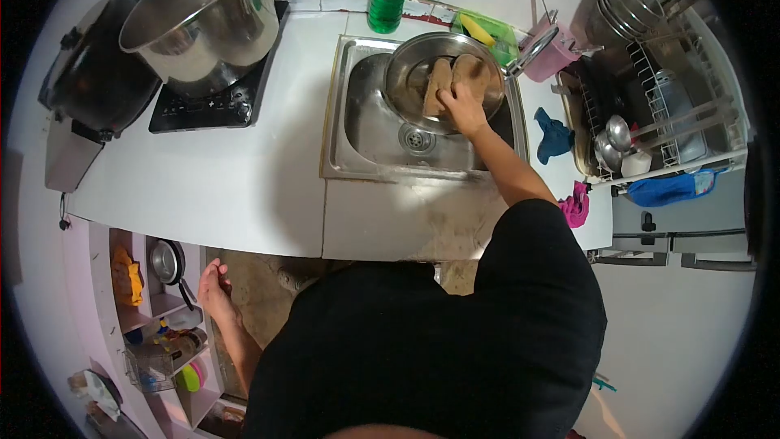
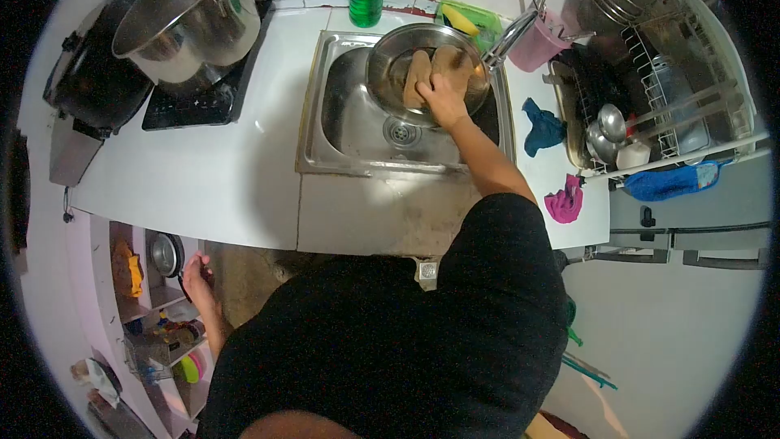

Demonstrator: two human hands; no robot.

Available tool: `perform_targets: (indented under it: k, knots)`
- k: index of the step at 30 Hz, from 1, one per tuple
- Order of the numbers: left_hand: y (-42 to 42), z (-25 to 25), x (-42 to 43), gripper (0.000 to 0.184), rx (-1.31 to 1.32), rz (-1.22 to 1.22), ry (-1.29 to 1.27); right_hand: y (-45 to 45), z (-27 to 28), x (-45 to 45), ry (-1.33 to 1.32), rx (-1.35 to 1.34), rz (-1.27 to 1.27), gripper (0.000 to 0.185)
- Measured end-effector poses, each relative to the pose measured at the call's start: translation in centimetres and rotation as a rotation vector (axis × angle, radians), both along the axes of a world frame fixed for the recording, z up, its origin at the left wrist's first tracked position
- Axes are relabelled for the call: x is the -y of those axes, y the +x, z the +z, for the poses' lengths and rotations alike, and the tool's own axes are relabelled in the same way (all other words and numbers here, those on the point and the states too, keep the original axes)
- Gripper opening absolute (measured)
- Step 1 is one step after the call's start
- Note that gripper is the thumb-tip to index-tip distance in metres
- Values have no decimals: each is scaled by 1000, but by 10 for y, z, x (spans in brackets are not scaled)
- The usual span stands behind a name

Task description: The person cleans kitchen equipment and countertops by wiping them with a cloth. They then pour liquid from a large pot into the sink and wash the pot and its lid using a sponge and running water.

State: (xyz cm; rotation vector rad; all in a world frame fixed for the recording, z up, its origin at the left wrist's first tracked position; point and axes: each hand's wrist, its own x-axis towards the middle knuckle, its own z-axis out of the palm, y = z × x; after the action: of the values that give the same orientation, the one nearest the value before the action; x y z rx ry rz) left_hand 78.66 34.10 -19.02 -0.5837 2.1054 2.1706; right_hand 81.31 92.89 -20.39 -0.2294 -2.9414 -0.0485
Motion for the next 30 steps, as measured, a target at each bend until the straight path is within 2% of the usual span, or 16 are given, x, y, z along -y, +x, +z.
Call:
perform_targets:
  k: [4, 8, 11, 14, 22, 24, 26, 30]
  knots:
    - [-2, 2, -10, 20, 8, -14, 27, 9, -9, -2, 36, 22, 96, 26]
    - [-3, 8, -20, 20, -3, -17, 14, 11, -15, 0, -33, 65, 69, 30]
    - [-2, 6, -22, 21, -17, -39, 2, 7, -18, 2, -145, 222, 71, 45]
    - [-2, 4, -19, 20, 28, -75, 10, -2, -27, 0, -156, 193, 164, 48]
    - [4, -1, -13, 20, -16, -22, 46, -2, 12, 2, -278, 226, 264, 50]
    - [7, -2, -8, 21, -13, -26, 53, 20, 45, 4, -439, 22, -32, 49]
    - [9, 5, -6, 22, 34, 23, 5, 51, 83, 3, -395, -68, -272, 34]
    - [2, 1, 7, 24, -64, 20, 29, 141, 131, -15, -133, -335, -398, 38]
